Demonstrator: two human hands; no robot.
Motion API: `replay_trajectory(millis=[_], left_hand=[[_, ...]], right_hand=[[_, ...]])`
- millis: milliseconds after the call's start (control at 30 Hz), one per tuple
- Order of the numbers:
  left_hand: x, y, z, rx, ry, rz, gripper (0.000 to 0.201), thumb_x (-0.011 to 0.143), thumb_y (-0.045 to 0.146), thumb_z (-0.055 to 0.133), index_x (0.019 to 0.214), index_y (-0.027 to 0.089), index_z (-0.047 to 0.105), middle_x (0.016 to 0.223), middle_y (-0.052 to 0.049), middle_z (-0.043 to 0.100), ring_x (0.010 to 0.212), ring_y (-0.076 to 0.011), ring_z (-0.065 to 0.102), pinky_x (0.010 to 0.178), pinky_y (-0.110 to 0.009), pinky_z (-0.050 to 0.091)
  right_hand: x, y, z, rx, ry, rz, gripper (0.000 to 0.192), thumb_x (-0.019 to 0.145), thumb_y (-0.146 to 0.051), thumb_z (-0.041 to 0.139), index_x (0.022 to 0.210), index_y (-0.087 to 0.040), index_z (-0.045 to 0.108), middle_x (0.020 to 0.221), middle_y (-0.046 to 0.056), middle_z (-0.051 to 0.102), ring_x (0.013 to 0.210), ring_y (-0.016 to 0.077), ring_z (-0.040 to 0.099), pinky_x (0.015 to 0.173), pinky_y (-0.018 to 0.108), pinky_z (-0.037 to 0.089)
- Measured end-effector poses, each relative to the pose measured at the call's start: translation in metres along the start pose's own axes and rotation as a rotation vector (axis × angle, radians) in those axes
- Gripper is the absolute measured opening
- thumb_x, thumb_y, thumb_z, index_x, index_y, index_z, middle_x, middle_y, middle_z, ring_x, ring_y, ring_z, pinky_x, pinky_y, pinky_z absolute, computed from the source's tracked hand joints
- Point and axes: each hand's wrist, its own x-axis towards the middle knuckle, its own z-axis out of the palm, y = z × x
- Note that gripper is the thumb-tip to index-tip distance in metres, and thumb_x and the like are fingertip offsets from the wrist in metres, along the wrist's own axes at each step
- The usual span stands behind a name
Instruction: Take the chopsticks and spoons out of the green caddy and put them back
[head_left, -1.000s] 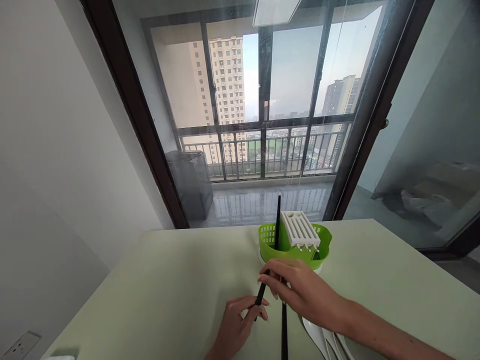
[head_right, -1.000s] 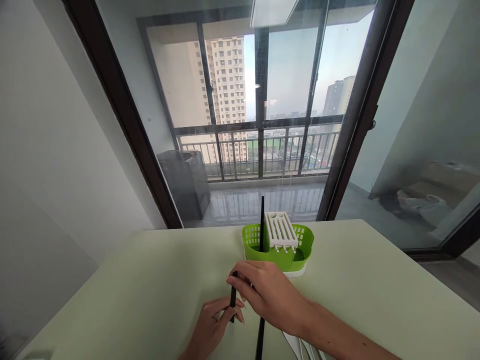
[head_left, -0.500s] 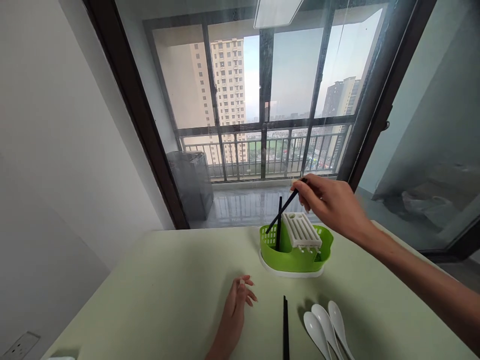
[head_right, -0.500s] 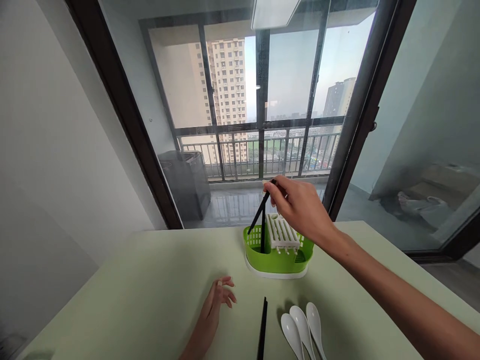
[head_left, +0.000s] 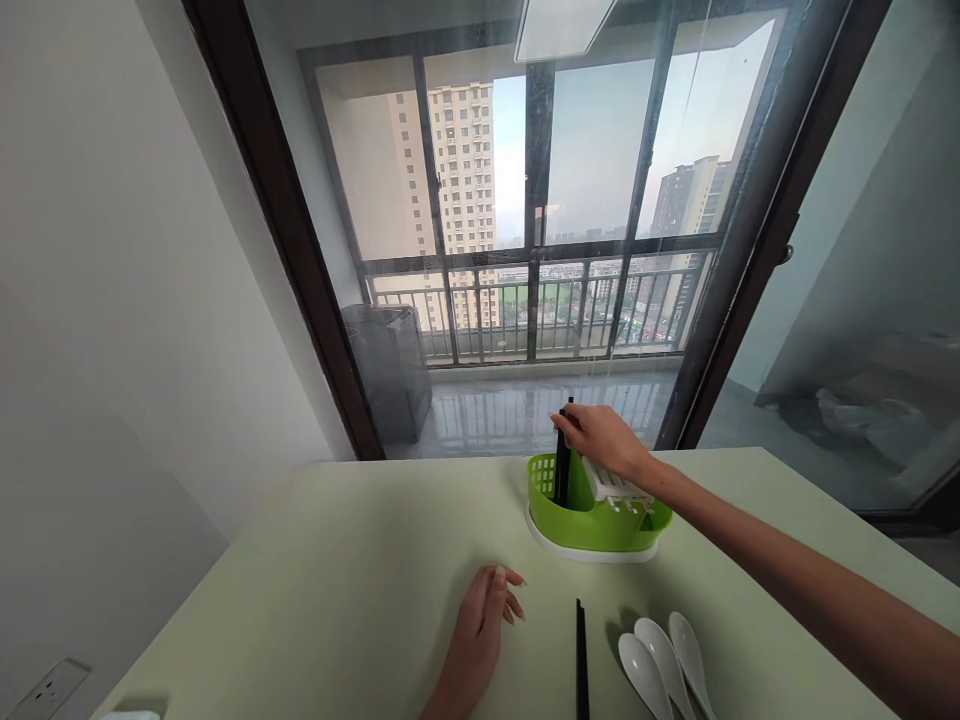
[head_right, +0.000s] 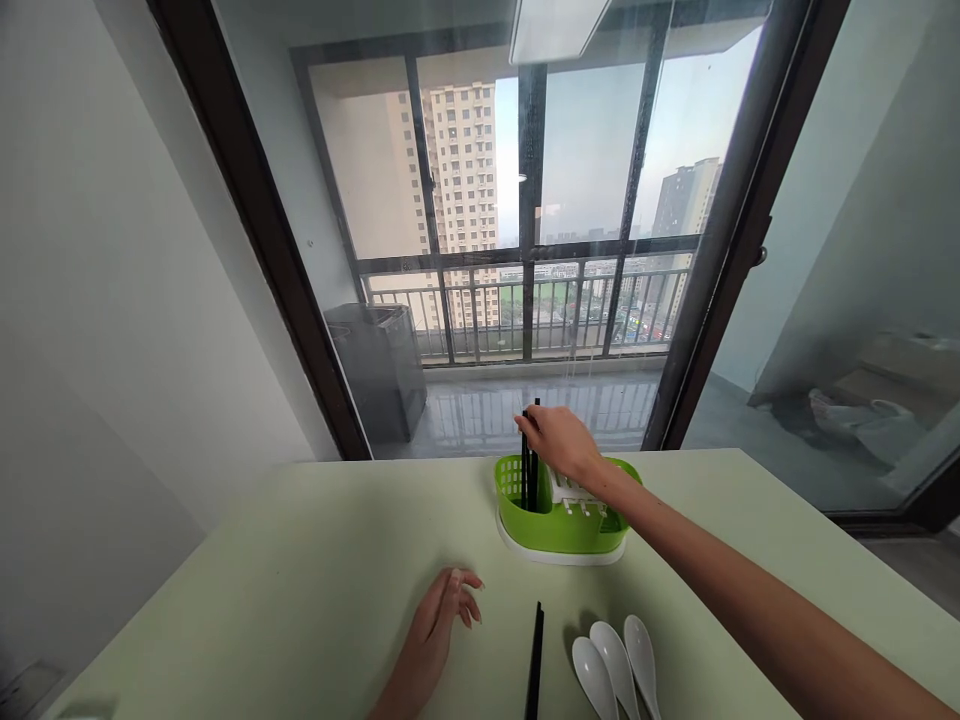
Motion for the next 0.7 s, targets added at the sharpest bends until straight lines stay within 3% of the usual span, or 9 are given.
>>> replay_trajectory(millis=[100, 200, 300, 433, 500, 567, 700], left_hand=[[-0.001, 0.002, 0.000, 0.008, -0.005, 0.011, 0.053, 0.103, 0.061, 0.038, 0.100, 0.018, 0.069, 0.089, -0.006, 0.065, 0.077, -0.0178, 0.062, 0.075, -0.031, 0.049], [-0.001, 0.006, 0.000, 0.027, -0.015, 0.005, 0.053, 0.104, 0.061, 0.037, 0.100, 0.017, 0.068, 0.084, -0.005, 0.063, 0.076, -0.0177, 0.061, 0.075, -0.030, 0.049], [-0.001, 0.008, 0.000, 0.048, -0.027, 0.000, 0.054, 0.104, 0.061, 0.037, 0.099, 0.017, 0.068, 0.082, -0.005, 0.063, 0.075, -0.0174, 0.061, 0.074, -0.029, 0.048], [-0.001, 0.007, 0.000, 0.060, -0.031, 0.003, 0.053, 0.104, 0.060, 0.037, 0.097, 0.017, 0.067, 0.079, -0.004, 0.063, 0.073, -0.0169, 0.061, 0.073, -0.029, 0.048], [-0.001, 0.005, 0.000, 0.061, -0.022, 0.004, 0.052, 0.104, 0.060, 0.037, 0.096, 0.017, 0.067, 0.078, -0.004, 0.063, 0.071, -0.0166, 0.060, 0.072, -0.029, 0.048], [-0.001, 0.005, 0.001, 0.069, -0.009, 0.003, 0.052, 0.104, 0.059, 0.037, 0.096, 0.018, 0.067, 0.077, -0.003, 0.063, 0.070, -0.0164, 0.060, 0.071, -0.029, 0.048], [-0.001, 0.006, 0.001, 0.108, 0.001, 0.009, 0.051, 0.104, 0.059, 0.038, 0.094, 0.018, 0.067, 0.076, -0.003, 0.062, 0.070, -0.0168, 0.060, 0.072, -0.029, 0.048]], right_hand=[[0.004, 0.004, 0.005, -0.015, 0.032, 0.024, 0.035, 0.104, -0.034, 0.048, 0.077, -0.020, 0.064, 0.074, 0.007, 0.074, 0.067, 0.0201, 0.067, 0.062, 0.029, 0.035], [0.005, 0.006, 0.006, -0.020, 0.095, 0.041, 0.019, 0.101, -0.032, 0.054, 0.102, -0.018, 0.066, 0.085, 0.007, 0.077, 0.076, 0.0218, 0.070, 0.061, 0.028, 0.034], [0.001, 0.004, 0.000, -0.025, 0.176, 0.050, 0.035, 0.101, -0.030, 0.053, 0.132, -0.015, 0.053, 0.089, 0.005, 0.078, 0.074, 0.0226, 0.069, 0.058, 0.029, 0.031], [-0.025, -0.014, -0.014, -0.012, 0.181, -0.068, 0.032, 0.102, -0.036, 0.050, 0.130, -0.021, 0.054, 0.085, 0.000, 0.076, 0.067, 0.0193, 0.068, 0.058, 0.028, 0.033], [-0.052, -0.028, -0.016, 0.016, 0.090, -0.251, 0.027, 0.104, -0.036, 0.046, 0.123, -0.023, 0.059, 0.080, -0.001, 0.075, 0.064, 0.0171, 0.067, 0.058, 0.027, 0.035], [-0.087, -0.042, -0.010, -0.008, -0.095, -0.383, 0.024, 0.104, -0.029, 0.042, 0.113, -0.024, 0.064, 0.085, 0.001, 0.076, 0.068, 0.0170, 0.071, 0.060, 0.027, 0.039], [-0.161, -0.055, 0.037, -0.277, -0.409, -0.286, 0.016, 0.092, -0.029, 0.063, 0.084, -0.020, 0.074, 0.078, 0.010, 0.078, 0.075, 0.0302, 0.076, 0.062, 0.033, 0.045]])
